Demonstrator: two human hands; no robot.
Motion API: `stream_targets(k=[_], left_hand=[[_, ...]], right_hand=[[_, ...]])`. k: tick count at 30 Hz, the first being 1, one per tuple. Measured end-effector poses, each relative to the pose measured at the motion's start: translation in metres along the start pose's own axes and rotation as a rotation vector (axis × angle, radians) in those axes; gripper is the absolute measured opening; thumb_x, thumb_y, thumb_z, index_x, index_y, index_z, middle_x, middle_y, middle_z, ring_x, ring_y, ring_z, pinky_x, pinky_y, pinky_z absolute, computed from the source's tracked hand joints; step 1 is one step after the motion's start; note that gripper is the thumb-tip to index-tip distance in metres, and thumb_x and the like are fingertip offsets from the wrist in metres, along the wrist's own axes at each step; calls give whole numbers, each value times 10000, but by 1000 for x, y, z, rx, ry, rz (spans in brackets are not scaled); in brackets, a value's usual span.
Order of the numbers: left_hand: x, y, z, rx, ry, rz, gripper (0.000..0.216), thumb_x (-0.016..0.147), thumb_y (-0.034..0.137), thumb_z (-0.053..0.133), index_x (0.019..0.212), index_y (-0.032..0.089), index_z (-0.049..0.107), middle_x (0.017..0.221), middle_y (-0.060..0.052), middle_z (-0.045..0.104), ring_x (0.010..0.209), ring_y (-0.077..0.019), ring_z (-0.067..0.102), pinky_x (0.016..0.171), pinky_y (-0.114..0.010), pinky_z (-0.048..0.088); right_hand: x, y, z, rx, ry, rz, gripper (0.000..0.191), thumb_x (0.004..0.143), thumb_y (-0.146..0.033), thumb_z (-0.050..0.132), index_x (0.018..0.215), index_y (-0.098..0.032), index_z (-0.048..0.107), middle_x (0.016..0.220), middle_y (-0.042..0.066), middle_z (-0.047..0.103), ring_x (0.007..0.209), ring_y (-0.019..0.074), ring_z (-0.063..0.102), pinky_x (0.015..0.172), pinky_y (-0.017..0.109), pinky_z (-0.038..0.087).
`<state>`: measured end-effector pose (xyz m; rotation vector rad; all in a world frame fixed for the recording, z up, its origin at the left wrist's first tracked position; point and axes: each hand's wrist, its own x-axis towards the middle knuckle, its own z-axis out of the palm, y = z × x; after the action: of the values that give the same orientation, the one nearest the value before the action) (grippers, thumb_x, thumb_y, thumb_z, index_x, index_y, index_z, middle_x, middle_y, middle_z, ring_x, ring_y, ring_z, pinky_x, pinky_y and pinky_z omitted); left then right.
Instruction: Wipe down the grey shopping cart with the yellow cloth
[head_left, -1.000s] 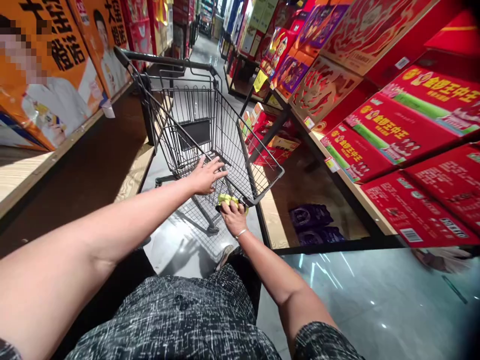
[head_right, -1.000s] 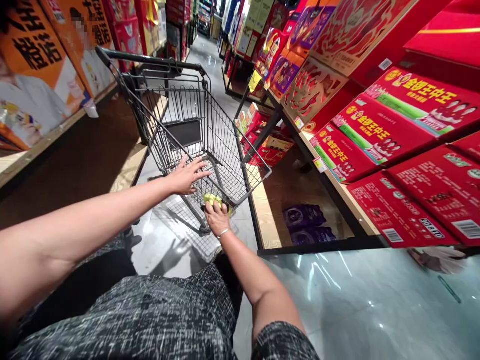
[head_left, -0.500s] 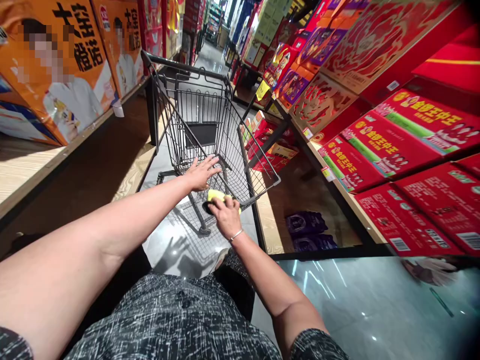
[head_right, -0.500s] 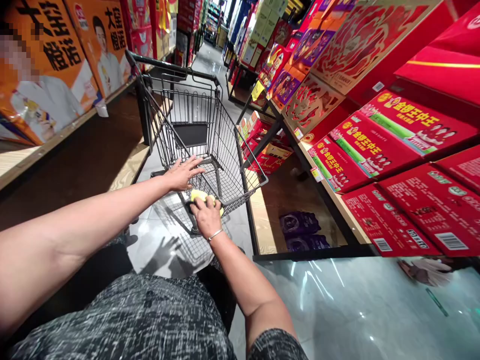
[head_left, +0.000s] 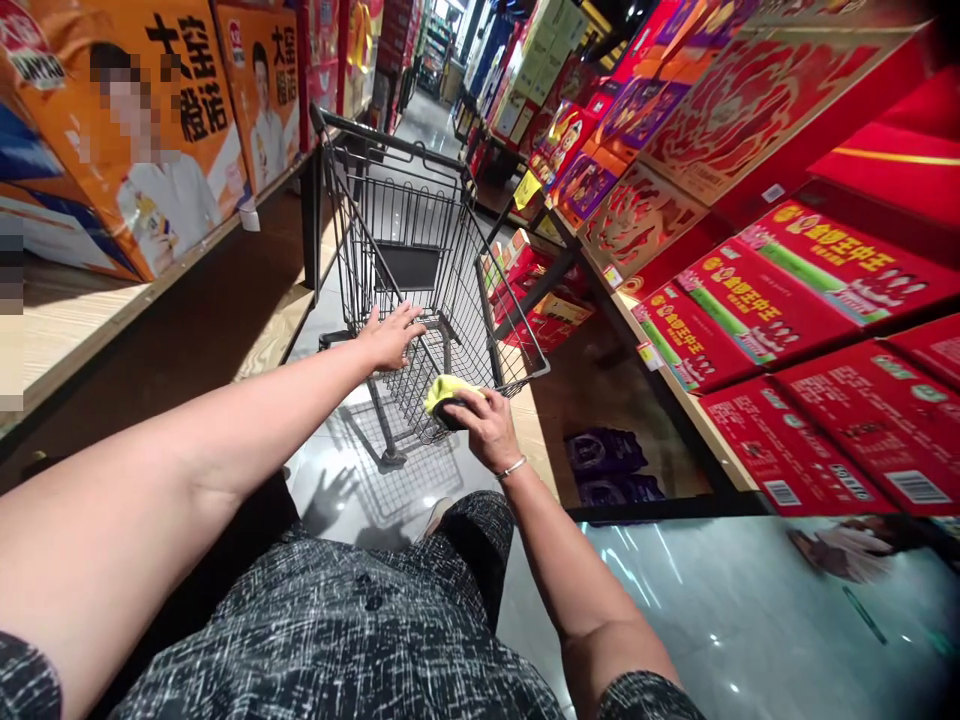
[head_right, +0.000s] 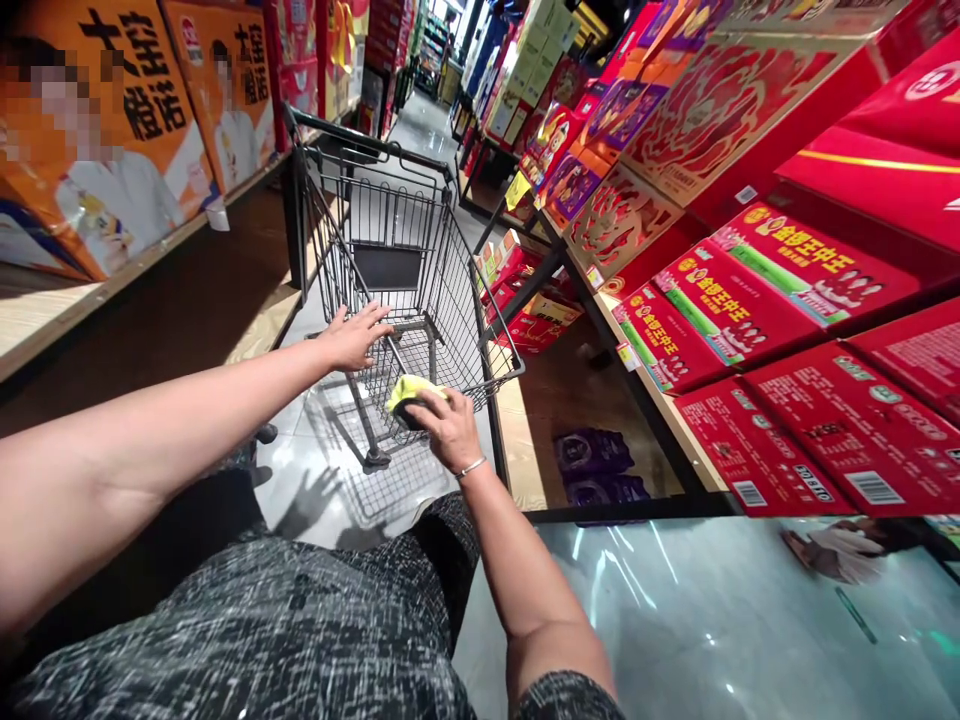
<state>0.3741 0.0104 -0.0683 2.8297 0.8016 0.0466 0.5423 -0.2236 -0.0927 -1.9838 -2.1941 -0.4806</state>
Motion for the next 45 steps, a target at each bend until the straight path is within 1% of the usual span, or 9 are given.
stream_targets(k=[3, 6, 12, 18, 25, 31, 36, 41, 45], left_hand=[[-6, 11, 0, 36, -6, 56, 713, 779, 218, 679, 1447, 211, 432, 1633, -106, 152, 1513, -312, 26, 1149, -670, -10], [-14, 19, 6, 47, -20, 180, 724, 769, 141, 631, 1453, 265, 428, 1629, -61, 196, 1514, -286, 53, 1152, -658, -25], [-16, 5, 13, -28, -57, 230, 788, 747, 55, 533, 1479, 312, 391, 1646, 3, 123, 1519, -235, 11, 1188, -562, 140], [-16, -8, 11, -83, -45, 221, 763, 724, 31, 516, 1423, 330, 458, 1641, 21, 151, 1519, -215, 36, 1196, -538, 140], [-23, -20, 16, -111, -4, 178, 665, 769, 98, 574, 1396, 291, 464, 1643, -16, 138, 1519, -228, 6, 1192, -547, 167], [-25, -31, 13, -115, -4, 146, 654, 735, 89, 564, 1356, 278, 486, 1645, -6, 122, 1519, -234, -9, 1195, -540, 163], [-27, -38, 7, -99, -1, 95, 603, 717, 55, 546, 1288, 244, 518, 1635, -28, 169, 1518, -232, 22, 1185, -526, 224], [-38, -38, 4, -48, 2, 5, 628, 740, 112, 593, 1352, 191, 478, 1641, -100, 114, 1516, -279, 0, 1181, -550, 224], [-52, -30, 9, -26, -39, 51, 756, 718, 176, 663, 1433, 271, 436, 1647, -55, 99, 1494, -369, -109, 1163, -653, 137]], right_hand=[[3, 19, 0, -20, 119, 261, 517, 836, -33, 501, 1232, -318, 671, 1335, 44, 564, 1122, 243, 414, 923, 374, 380], [6, 7, 13, 85, 237, 443, 636, 748, 13, 437, 1307, -235, 614, 1316, 98, 531, 1127, 240, 435, 954, 395, 403], [-5, -61, 57, 138, 91, 146, 523, 865, -80, 511, 1279, -377, 627, 1393, 19, 517, 1264, 258, 366, 1068, 435, 332], [-23, -75, 125, 12, -348, 71, 424, 996, -260, 421, 1353, -451, 546, 1516, -37, 450, 1253, 258, 408, 1010, 485, 362], [-26, -97, 162, 83, -514, -38, 403, 1005, -274, 377, 1340, -374, 578, 1522, 1, 446, 1356, 272, 385, 1095, 515, 305], [-13, -102, 157, 146, -570, -203, 330, 990, -239, 431, 1198, -319, 675, 1431, 10, 548, 1339, 248, 417, 1066, 449, 346], [-6, -78, 128, 136, -569, -314, 233, 967, -277, 523, 1049, -329, 735, 1231, 9, 661, 1229, 223, 485, 1026, 401, 363], [3, -46, 72, 24, -128, -180, 310, 981, -281, 502, 1207, -421, 662, 1358, -10, 587, 1272, 254, 391, 1025, 448, 318], [30, -46, 36, 41, 246, 26, 397, 941, -187, 505, 1236, -402, 661, 1375, 15, 555, 1296, 280, 320, 1051, 460, 300]])
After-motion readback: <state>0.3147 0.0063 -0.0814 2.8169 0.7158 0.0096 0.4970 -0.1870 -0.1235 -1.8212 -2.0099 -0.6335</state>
